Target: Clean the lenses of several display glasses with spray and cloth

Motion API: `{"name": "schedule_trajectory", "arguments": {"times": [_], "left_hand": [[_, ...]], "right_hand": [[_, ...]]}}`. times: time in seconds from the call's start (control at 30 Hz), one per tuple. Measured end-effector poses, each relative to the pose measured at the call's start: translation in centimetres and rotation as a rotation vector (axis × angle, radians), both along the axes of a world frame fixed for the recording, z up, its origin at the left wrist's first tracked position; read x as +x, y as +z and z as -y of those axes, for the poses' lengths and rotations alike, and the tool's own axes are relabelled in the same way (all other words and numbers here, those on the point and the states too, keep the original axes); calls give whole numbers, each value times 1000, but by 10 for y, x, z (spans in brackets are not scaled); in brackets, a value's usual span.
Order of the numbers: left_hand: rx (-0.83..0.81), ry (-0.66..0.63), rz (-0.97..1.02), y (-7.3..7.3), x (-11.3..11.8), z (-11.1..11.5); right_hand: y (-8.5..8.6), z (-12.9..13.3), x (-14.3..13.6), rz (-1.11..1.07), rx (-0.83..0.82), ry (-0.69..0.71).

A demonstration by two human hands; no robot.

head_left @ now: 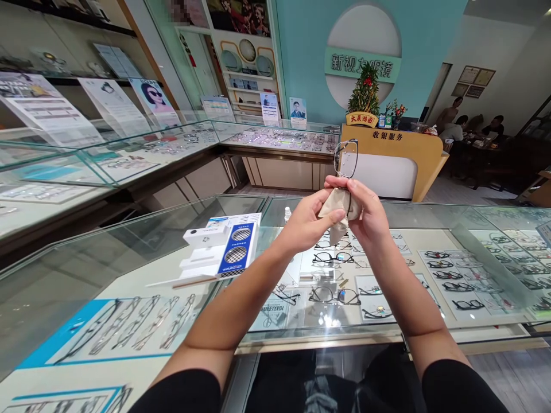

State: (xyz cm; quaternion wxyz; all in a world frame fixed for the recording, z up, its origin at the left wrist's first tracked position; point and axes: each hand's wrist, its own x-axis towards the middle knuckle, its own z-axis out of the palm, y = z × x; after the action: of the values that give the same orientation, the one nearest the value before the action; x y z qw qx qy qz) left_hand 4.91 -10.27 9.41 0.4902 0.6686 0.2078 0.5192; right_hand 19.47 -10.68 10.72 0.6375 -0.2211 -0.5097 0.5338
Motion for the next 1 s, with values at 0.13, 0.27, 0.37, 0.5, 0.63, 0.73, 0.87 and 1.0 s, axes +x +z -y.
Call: {"name": "schedule_trajectory", "arguments": {"times": [0.13,0.27,0.37,0.5,0.63,0.73,0.87,1.0], "left_hand": [[7,143,72,1,4,7],[32,283,109,7,5,12],[-5,150,9,8,-3,6],[-129,-22,-25,8,-21,-11],[-207,-32,55,12,-32,-19],[-247,3,113,15,-36,-19],[-306,78,176,18,-39,-19],[-314,140,231,20,-40,-20]], "right_hand": [[-1,6,-8,-23,-25,50],[-1,10,-11,27,-21,80],[0,6,-5,55,6,45],[3,-2,9,85,-7,17],[6,-7,20,176,22,62],[5,-10,23,260,52,120],[3,-11,20,350,55,180],[0,-10,16,397,9,242]]}}
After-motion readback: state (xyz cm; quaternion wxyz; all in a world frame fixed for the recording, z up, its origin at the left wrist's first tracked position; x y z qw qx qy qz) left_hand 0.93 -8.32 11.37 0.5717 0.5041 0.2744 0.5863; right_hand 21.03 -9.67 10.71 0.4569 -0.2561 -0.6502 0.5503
